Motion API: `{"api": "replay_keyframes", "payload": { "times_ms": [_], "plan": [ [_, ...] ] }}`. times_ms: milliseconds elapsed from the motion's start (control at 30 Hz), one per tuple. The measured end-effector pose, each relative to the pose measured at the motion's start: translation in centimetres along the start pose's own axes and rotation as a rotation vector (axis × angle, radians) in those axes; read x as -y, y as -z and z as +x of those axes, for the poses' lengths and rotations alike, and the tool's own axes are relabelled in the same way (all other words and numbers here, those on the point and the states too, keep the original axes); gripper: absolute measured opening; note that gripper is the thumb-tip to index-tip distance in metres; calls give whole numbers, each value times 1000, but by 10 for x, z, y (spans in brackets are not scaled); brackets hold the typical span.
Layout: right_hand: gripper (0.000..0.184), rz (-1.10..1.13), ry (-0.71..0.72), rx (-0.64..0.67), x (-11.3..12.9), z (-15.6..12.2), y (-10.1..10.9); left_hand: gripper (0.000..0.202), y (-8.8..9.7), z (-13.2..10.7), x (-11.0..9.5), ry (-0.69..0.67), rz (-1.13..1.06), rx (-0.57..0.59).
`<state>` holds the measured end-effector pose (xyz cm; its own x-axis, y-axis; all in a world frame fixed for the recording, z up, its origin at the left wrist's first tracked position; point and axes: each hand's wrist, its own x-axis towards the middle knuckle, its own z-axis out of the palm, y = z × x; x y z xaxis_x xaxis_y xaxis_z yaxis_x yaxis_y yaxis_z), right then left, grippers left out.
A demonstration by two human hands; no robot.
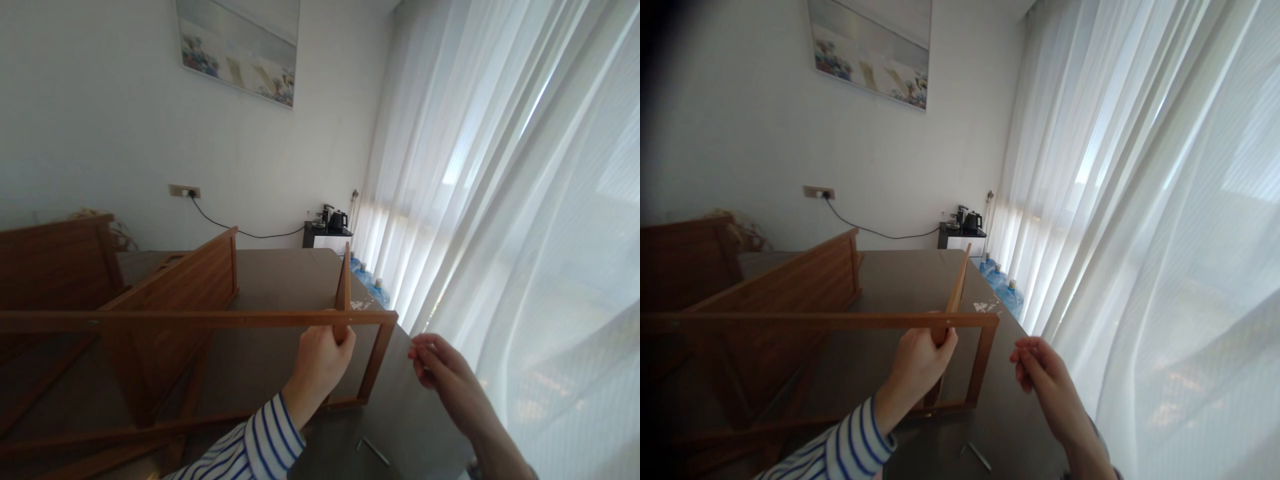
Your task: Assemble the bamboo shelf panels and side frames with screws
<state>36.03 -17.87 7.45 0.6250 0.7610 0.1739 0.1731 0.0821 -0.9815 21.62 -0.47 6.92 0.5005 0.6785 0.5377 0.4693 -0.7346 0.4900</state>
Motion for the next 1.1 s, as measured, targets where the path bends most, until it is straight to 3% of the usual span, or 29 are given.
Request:
{"api": "replay_keyframes", "payload": {
  "times_ms": [67,133,200,300,433,533,1100],
  "plan": [
    [23,-121,14,4,31,27,-1,26,-1,0,1,1,11,0],
    [27,-434,6,5,62,54,-11,25,-1,0,1,4,12,1],
    [36,-916,97,46,87,80,-30,25,-1,0,1,11,9,6],
    [35,-1076,139,103,106,113,-67,26,0,0,1,22,15,27],
    [40,-1226,143,213,106,137,-107,28,0,0,1,21,29,32],
    [41,-1307,141,276,102,140,-120,28,1,0,1,13,29,39],
    [43,-1442,128,285,110,138,-123,35,5,2,2,-70,59,101]
  ]
}}
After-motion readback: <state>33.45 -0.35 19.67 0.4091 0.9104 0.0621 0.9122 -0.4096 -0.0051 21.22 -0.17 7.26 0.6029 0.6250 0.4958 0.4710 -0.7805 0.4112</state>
